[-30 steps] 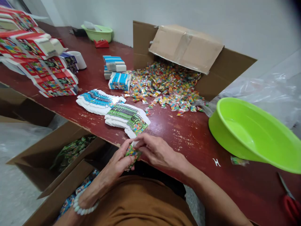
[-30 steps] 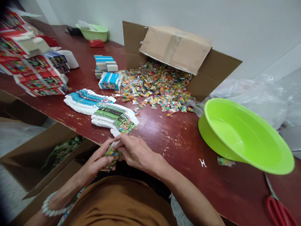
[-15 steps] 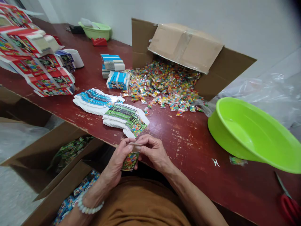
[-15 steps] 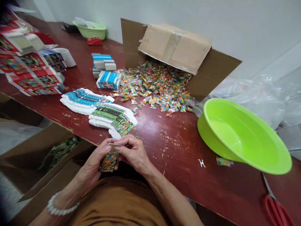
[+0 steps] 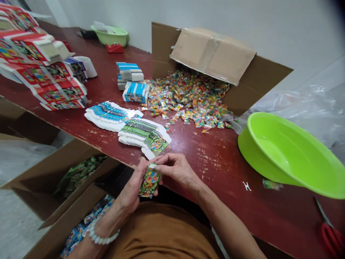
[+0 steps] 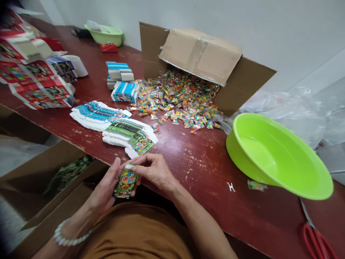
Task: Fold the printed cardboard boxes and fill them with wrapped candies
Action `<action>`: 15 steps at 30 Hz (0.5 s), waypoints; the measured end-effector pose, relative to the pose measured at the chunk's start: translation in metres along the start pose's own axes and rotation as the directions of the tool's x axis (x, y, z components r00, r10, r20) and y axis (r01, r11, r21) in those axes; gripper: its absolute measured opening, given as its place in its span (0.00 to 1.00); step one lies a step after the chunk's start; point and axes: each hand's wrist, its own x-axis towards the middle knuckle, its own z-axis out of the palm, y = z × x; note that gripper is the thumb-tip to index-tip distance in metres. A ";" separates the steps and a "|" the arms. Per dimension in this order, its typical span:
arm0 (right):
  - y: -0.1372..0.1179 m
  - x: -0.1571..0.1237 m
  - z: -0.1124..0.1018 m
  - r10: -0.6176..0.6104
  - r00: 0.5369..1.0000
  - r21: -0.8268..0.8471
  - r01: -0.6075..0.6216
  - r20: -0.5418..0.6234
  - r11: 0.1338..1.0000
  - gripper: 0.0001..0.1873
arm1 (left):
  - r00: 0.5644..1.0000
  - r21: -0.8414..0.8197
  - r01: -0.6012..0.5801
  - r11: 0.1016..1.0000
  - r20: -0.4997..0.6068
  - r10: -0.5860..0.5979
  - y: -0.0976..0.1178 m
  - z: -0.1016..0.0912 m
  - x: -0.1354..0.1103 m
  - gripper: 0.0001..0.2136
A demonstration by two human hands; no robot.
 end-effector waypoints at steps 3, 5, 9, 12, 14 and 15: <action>-0.003 -0.001 -0.001 -0.019 0.999 -0.029 0.019 0.027 0.999 0.14 | 1.000 0.014 0.023 1.000 -0.007 -0.023 0.003 -0.001 0.001 0.36; 0.001 -0.003 -0.002 -0.092 0.995 -0.117 0.096 0.039 0.988 0.13 | 0.998 0.006 0.033 0.999 -0.056 -0.033 0.005 -0.002 0.002 0.30; 0.018 -0.009 -0.002 -0.286 0.955 -0.252 0.295 0.073 0.922 0.12 | 0.989 -0.124 0.035 0.992 -0.136 -0.051 0.004 0.000 0.008 0.13; 0.031 -0.011 -0.001 -0.370 0.925 -0.416 0.370 0.084 0.831 0.18 | 0.989 -0.174 -0.042 0.984 -0.149 0.016 0.000 0.004 0.014 0.12; 0.033 -0.008 -0.003 -0.360 0.926 -0.496 0.367 0.114 0.787 0.20 | 0.981 -0.118 -0.093 0.989 -0.179 0.071 0.002 0.001 0.015 0.14; 0.032 -0.005 -0.006 -0.352 0.928 -0.523 0.360 0.119 0.772 0.21 | 0.976 -0.070 -0.110 0.991 -0.198 0.094 0.007 -0.005 0.014 0.15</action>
